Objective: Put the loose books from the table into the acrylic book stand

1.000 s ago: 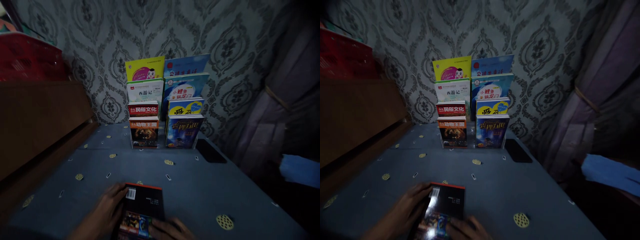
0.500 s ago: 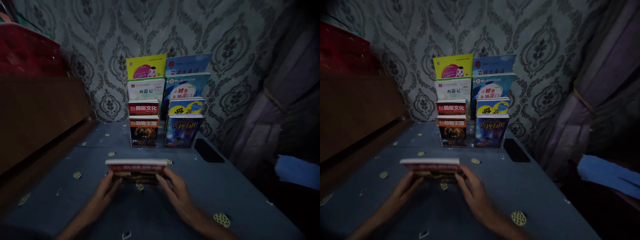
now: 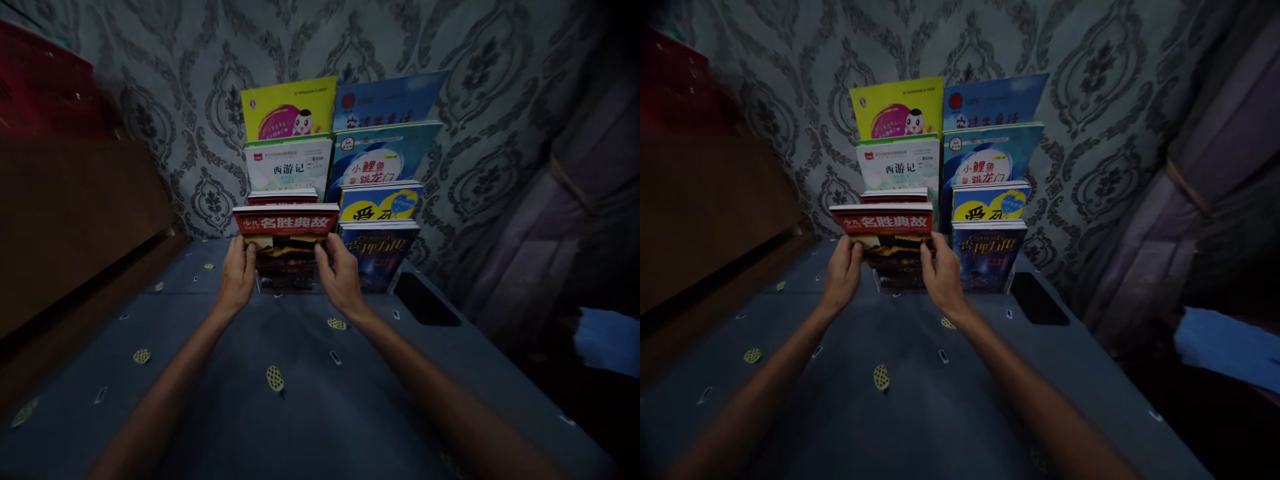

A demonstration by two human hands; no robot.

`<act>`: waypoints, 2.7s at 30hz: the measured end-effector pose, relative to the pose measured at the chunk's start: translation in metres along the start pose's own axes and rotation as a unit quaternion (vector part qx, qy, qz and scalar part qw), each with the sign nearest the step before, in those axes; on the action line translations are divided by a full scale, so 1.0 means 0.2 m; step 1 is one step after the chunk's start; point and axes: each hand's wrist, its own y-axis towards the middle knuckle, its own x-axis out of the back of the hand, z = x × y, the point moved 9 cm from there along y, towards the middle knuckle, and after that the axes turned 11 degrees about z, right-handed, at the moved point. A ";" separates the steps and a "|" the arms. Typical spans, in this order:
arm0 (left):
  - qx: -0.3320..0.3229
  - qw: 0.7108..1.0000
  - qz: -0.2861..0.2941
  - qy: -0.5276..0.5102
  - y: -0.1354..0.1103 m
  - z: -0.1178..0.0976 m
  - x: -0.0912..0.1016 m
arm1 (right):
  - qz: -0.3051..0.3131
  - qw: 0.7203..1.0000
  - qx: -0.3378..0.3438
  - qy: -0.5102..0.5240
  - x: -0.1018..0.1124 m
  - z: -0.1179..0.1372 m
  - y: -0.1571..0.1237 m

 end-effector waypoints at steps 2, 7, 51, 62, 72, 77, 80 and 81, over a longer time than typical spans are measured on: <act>-0.014 1.000 -0.012 0.024 0.05 0.01 -0.03 | -0.010 1.000 0.002 -0.011 0.01 -0.03 0.03; -0.002 0.998 -0.023 0.056 0.06 0.10 -0.09 | -0.005 0.998 0.009 -0.054 -0.02 -0.10 0.03; 0.094 0.979 0.083 0.159 0.00 0.33 -0.21 | 0.075 0.979 -0.063 -0.179 -0.07 -0.30 0.03; 0.176 0.948 0.151 0.218 -0.04 0.40 -0.28 | 0.102 0.958 -0.111 -0.243 -0.12 -0.37 -0.01; 0.065 0.967 0.087 0.230 0.01 0.23 -0.18 | 0.023 0.980 -0.030 -0.198 -0.04 -0.17 0.03; 0.079 0.961 0.115 0.240 0.04 0.20 -0.16 | 0.037 0.970 -0.011 -0.241 -0.04 -0.11 0.06; 0.085 0.961 0.116 0.238 0.05 0.20 -0.16 | 0.035 0.968 -0.002 -0.247 -0.03 -0.10 0.08; 0.086 0.962 0.114 0.235 0.06 0.21 -0.16 | 0.034 0.968 -0.001 -0.250 -0.03 -0.11 0.08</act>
